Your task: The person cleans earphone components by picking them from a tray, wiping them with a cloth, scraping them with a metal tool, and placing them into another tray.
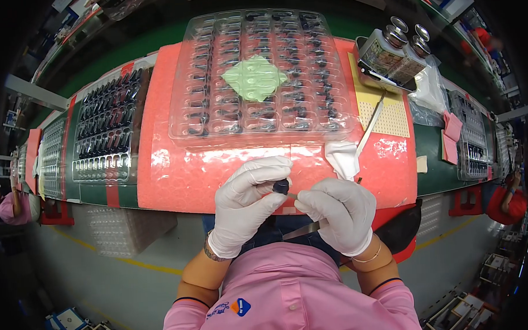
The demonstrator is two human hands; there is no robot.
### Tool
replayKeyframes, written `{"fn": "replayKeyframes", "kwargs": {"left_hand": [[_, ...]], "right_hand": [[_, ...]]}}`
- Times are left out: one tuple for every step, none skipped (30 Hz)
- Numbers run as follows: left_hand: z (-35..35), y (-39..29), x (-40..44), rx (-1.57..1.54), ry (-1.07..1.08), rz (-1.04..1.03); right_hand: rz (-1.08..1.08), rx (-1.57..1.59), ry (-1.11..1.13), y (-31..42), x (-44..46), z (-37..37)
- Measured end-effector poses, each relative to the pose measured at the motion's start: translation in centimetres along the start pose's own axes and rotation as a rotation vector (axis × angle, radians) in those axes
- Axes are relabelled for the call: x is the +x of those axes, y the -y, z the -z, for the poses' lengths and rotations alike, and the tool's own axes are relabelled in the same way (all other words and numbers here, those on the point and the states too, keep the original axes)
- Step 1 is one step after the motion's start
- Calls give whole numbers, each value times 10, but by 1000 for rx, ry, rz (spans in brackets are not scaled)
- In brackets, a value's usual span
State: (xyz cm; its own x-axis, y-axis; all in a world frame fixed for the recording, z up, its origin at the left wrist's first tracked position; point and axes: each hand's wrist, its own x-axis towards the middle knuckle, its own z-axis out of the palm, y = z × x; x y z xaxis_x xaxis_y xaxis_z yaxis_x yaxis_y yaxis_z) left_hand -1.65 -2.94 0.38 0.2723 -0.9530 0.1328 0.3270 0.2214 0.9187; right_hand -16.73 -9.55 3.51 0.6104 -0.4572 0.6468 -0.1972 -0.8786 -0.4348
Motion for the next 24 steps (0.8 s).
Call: {"fn": "replayKeyframes", "kwargs": {"left_hand": [[0, 0, 0, 1, 1, 1], [-1, 1, 0, -16, 1, 11], [-1, 1, 0, -34, 1, 21], [-1, 1, -1, -51, 2, 32], [-1, 1, -1, -50, 3, 33], [-1, 1, -1, -54, 4, 33], [-1, 1, 0, -59, 6, 33], [-1, 1, 0, -63, 8, 34], [0, 2, 0, -62, 9, 34], [2, 4, 0, -103, 46, 33], [5, 5, -1, -144, 83, 31], [6, 5, -1, -185, 119, 28], [6, 5, -1, -183, 119, 28], [5, 4, 0, -218, 113, 31], [5, 3, 0, -252, 107, 34], [5, 2, 0, -285, 100, 36], [5, 2, 0, -281, 99, 33], [5, 1, 0, -320, 91, 42], [5, 1, 0, -359, 82, 50], [6, 0, 0, -399, 74, 58], [7, -1, 0, -397, 73, 54], [7, -2, 0, -382, 63, 71], [7, -3, 0, -368, 52, 88], [8, -4, 0, -354, 41, 106]], "right_hand": [[14, -6, 6, 0, 0, 0], [13, -6, 6, 0, 0, 0], [15, -12, 7, 0, 0, 1], [16, -17, 8, 0, 0, 1], [17, -23, 9, 1, 0, 1], [16, -24, 8, 1, 0, 2], [-1, -7, 24, 2, 0, 2], [-18, 10, 40, 2, -1, 3], [-36, 27, 55, 3, -1, 3], [-37, 27, 53, 3, -1, 3], [-40, 28, 48, 3, -1, 3], [-43, 29, 43, 2, -2, 3], [-45, 30, 38, 2, -2, 4], [-44, 32, 36, 2, -1, 4], [-69, 80, 27, 0, -1, 6], [-95, 130, 19, -2, -1, 9], [-119, 180, 11, -5, -1, 11], [-115, 183, 11, -8, -4, 15], [-176, 128, -68, -14, -9, 20], [-237, 73, -147, -21, -13, 28], [-143, -190, -159, -32, -14, 39], [-48, -453, -170, -47, -13, 51], [-92, -525, -203, -63, -15, 61], [-136, -597, -236, -80, -19, 70]]}}
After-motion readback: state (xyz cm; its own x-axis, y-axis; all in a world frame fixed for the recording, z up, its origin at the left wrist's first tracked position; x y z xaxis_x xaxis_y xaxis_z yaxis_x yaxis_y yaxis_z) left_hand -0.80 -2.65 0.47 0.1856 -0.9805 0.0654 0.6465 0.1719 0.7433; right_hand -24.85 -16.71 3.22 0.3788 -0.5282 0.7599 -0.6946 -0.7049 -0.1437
